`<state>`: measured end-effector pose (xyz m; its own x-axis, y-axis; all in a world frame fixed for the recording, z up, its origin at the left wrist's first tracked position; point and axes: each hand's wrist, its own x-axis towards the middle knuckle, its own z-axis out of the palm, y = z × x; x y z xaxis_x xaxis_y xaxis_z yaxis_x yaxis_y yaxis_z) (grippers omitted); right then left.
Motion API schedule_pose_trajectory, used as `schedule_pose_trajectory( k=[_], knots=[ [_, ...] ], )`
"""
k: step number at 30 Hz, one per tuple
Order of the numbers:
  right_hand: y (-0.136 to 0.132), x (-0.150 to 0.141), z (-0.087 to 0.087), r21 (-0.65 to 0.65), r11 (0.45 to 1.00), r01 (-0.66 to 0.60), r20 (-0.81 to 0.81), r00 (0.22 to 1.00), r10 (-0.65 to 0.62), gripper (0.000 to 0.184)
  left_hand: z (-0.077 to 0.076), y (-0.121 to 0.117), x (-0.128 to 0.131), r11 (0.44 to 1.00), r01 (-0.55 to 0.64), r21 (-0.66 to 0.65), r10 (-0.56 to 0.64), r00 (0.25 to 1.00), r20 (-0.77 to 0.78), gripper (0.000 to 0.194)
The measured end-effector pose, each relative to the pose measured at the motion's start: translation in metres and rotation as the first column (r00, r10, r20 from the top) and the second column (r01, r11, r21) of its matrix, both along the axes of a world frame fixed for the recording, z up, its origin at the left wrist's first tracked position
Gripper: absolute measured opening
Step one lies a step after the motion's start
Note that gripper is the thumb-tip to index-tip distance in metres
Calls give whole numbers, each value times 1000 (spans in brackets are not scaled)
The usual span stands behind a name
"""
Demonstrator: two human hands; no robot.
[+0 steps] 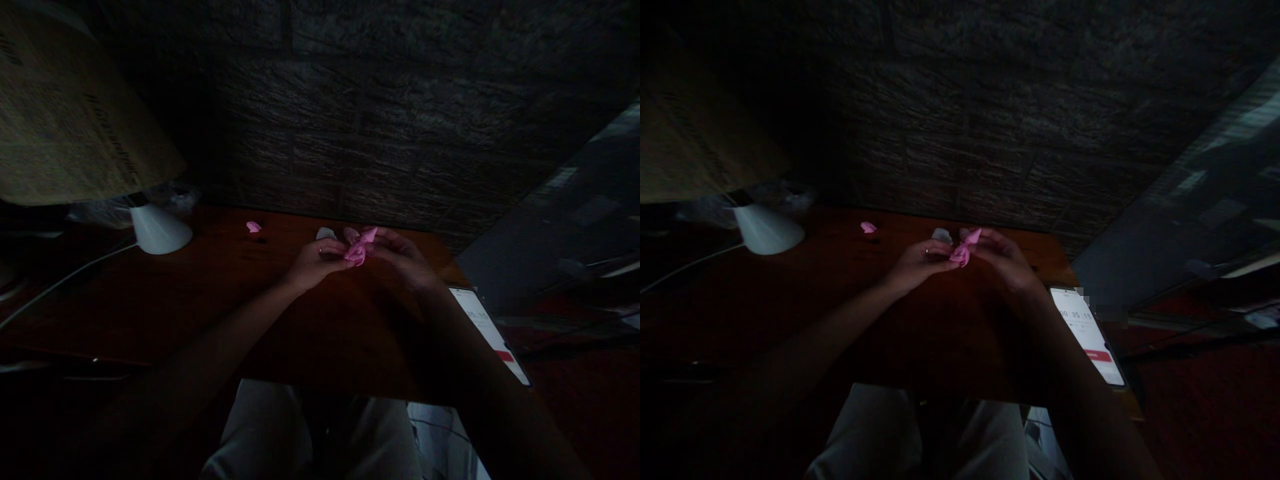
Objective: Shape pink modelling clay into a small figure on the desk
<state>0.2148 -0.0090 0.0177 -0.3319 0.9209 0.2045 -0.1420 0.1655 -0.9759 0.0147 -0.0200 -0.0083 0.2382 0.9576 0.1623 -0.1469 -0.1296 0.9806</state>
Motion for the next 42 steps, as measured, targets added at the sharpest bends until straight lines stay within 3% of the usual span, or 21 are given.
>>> schedule_pose_trajectory(
  k=[12, 19, 27, 42],
  knots=[
    [1, -6, -5, -28, 997, 65, -50, 997, -67, 27, 0, -3, 1, 996, -16, -84, 27, 991, 134, 32],
    [0, -12, -8, -22, 994, 104, -67, 992, -106, 27, -1, -3, 3, 997, -36, -74, 45, 991, 129, 29],
    [-2, -17, -7, -99, 987, 129, -160, 977, -143, 31, 1, -4, 3, 996, -87, -28, 90, 988, 128, 31],
    [-5, -19, -4, -17, 992, 127, -112, 985, -128, 24, 4, -8, 3, 994, -106, 0, 104, 977, 184, 29]
  ],
)
